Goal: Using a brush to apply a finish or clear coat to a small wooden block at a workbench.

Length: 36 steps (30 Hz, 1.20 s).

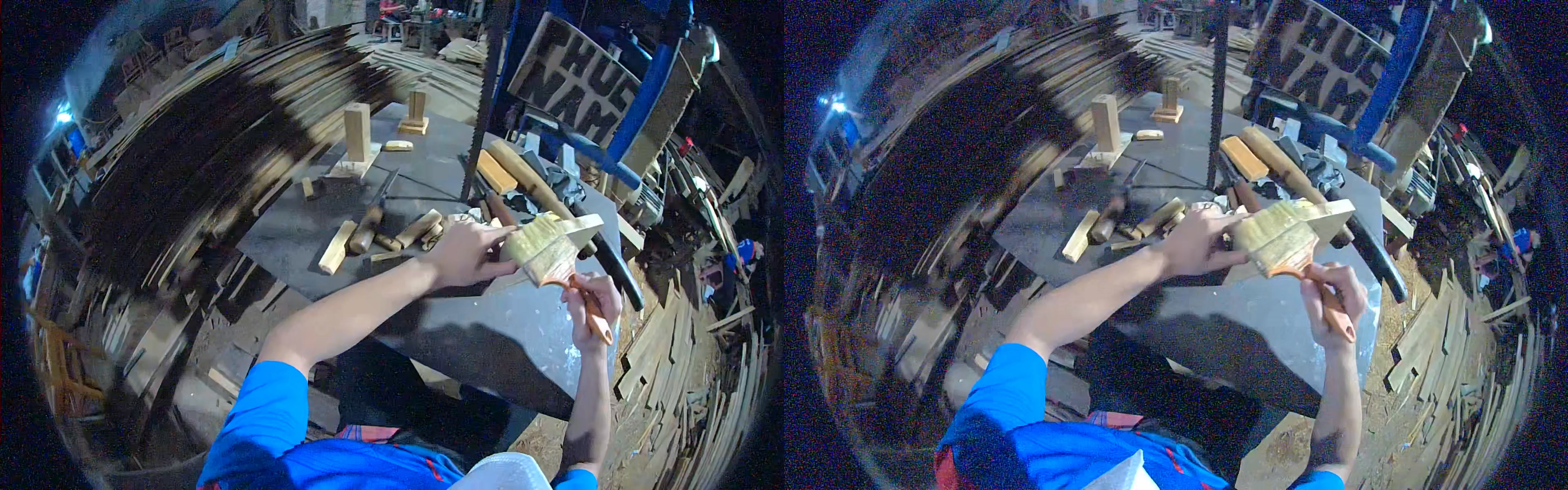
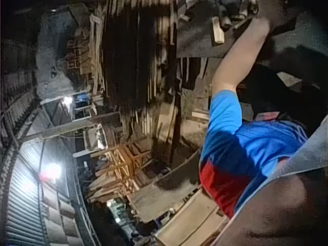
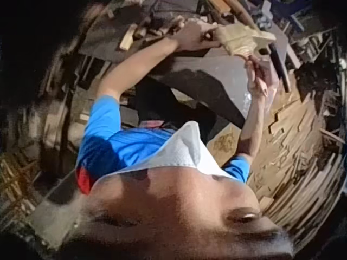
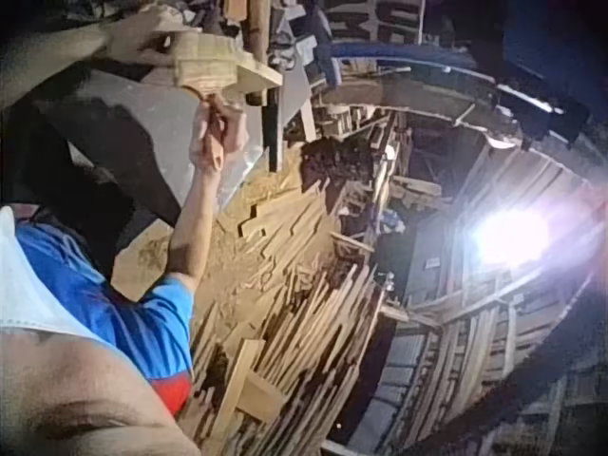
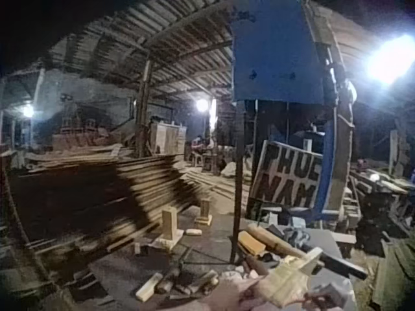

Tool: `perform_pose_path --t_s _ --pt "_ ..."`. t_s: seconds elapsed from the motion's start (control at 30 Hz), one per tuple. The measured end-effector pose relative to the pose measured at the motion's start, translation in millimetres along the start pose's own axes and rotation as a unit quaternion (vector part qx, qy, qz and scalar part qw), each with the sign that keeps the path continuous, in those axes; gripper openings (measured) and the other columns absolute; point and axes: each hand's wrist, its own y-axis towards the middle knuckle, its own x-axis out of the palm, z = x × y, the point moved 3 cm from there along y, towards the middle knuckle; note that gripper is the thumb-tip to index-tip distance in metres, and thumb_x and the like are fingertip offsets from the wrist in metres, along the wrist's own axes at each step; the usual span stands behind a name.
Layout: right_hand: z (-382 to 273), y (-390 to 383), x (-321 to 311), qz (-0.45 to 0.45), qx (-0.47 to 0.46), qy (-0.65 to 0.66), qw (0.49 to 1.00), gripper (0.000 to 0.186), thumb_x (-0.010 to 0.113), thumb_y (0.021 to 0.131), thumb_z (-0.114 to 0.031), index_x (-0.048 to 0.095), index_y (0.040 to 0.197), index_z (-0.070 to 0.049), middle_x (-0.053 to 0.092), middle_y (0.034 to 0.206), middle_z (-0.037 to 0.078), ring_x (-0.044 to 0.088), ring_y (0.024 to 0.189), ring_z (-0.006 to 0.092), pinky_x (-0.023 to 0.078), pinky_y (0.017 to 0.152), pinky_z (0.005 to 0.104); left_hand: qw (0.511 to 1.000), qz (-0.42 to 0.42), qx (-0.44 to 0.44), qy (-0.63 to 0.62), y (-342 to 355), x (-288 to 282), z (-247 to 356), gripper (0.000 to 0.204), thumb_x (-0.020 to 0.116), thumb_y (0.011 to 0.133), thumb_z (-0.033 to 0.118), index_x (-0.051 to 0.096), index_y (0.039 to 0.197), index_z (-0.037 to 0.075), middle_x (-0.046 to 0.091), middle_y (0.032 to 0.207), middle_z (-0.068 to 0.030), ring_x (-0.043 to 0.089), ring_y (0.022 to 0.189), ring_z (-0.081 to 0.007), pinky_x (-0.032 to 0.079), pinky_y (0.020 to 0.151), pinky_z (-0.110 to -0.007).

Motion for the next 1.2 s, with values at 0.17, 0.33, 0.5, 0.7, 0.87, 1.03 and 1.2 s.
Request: perform_pose_path --t_s 0.17,0.33,0.5,0.7,0.87,1.03,1.2 --pt "26 6 -29 0.078 0.003 -0.081 0.994 0.009 0.067 0.094 -0.006 0.059 0.092 -0.002 0.052 0.068 0.001 0.046 0.059 0.0069 0.037 0.055 0.0233 0.999 -0.004 -0.023 -0.028 6 0 6 0.067 0.064 0.088 0.060 0.067 0.124 0.004 0.072 0.085 -0.0173 0.072 0.075 -0.0318 0.056 0.069 -0.043" --pt "40 9 -46 0.131 0.085 -0.102 0.982 0.011 0.067 0.096 -0.009 0.061 0.097 0.000 0.060 0.078 0.001 0.057 0.068 0.0057 0.044 0.060 0.0211 0.999 -0.024 -0.023 -0.008 6 -10 16 0.065 0.060 0.090 0.061 0.067 0.123 0.005 0.074 0.088 -0.0181 0.073 0.072 -0.0314 0.058 0.068 -0.041" --pt "5 2 -1 0.000 0.004 -0.028 1.000 0.015 0.073 0.085 -0.006 0.063 0.094 -0.001 0.068 0.076 0.009 0.063 0.062 0.0143 0.049 0.059 0.0269 0.999 -0.018 -0.009 -0.029 3 -6 4 0.057 0.070 0.088 0.049 0.066 0.122 0.003 0.072 0.084 -0.0189 0.072 0.072 -0.0334 0.057 0.068 -0.041" --pt "27 2 -30 0.095 0.045 -0.111 0.988 0.013 0.074 0.089 -0.009 0.063 0.090 -0.002 0.063 0.075 0.004 0.057 0.066 0.0093 0.045 0.059 0.0250 0.998 -0.018 -0.037 -0.056 7 -7 16 0.056 0.073 0.087 0.045 0.066 0.115 -0.003 0.069 0.085 -0.0192 0.068 0.073 -0.0311 0.052 0.065 -0.039" --pt "54 8 -62 0.198 0.108 -0.105 0.969 0.011 0.067 0.097 -0.014 0.063 0.097 -0.004 0.061 0.071 0.001 0.053 0.061 0.0047 0.040 0.055 0.0204 0.997 -0.047 -0.040 -0.051 8 -8 11 0.058 0.074 0.087 0.046 0.066 0.116 -0.003 0.070 0.084 -0.0194 0.068 0.071 -0.0299 0.052 0.063 -0.037" --pt "59 10 -55 0.249 0.220 0.051 0.942 0.027 0.057 0.103 -0.032 0.065 0.101 -0.006 0.061 0.068 0.003 0.053 0.053 0.0077 0.040 0.050 0.0216 0.998 -0.035 -0.029 -0.049 9 -11 14 0.053 0.075 0.087 0.042 0.067 0.116 -0.002 0.070 0.078 -0.0160 0.067 0.062 -0.0220 0.051 0.058 -0.033" --pt "86 1 -63 0.218 0.359 0.066 0.905 0.050 0.052 0.100 -0.054 0.058 0.083 -0.007 0.051 0.052 0.004 0.046 0.043 0.0126 0.033 0.044 0.0281 0.993 -0.043 -0.074 -0.075 11 -11 19 0.047 0.073 0.089 0.037 0.068 0.117 0.000 0.073 0.082 -0.0107 0.067 0.066 -0.0140 0.052 0.060 -0.029"
